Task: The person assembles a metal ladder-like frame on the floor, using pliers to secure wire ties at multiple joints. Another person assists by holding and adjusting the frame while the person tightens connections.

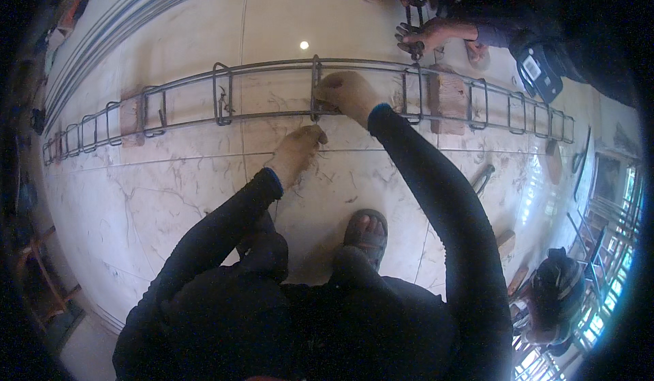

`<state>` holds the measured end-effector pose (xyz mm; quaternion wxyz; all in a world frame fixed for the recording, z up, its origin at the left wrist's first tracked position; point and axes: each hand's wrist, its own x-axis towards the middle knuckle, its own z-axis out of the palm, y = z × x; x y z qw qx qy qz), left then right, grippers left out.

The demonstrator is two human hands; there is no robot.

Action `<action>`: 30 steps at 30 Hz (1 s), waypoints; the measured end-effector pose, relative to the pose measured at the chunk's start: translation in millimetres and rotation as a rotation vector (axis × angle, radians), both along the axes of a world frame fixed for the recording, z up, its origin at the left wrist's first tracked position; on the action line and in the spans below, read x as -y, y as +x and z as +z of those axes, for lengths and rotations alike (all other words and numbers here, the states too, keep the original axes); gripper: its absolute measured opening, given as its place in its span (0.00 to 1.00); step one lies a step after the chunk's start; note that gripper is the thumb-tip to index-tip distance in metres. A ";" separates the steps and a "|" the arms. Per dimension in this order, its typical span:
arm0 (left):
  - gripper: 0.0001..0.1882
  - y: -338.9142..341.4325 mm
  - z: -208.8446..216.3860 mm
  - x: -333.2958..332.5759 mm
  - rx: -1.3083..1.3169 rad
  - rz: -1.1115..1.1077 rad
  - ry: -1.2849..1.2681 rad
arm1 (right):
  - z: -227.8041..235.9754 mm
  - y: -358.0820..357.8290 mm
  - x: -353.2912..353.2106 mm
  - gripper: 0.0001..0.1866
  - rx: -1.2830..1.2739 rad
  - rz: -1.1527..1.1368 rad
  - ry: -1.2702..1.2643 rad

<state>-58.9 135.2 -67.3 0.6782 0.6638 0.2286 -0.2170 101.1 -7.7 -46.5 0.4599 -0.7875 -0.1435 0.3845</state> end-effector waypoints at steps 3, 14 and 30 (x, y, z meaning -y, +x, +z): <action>0.18 -12.9 -38.6 -0.7 0.267 -0.060 0.237 | 26.3 -29.4 -15.4 0.14 0.388 -0.051 -0.231; 0.16 -8.6 -8.1 6.7 0.250 0.255 0.302 | -7.7 -25.3 -9.2 0.08 0.231 -0.332 0.011; 0.15 12.0 -5.4 -35.1 0.316 -0.255 0.564 | 24.4 -85.1 -4.4 0.08 0.784 -0.035 -0.026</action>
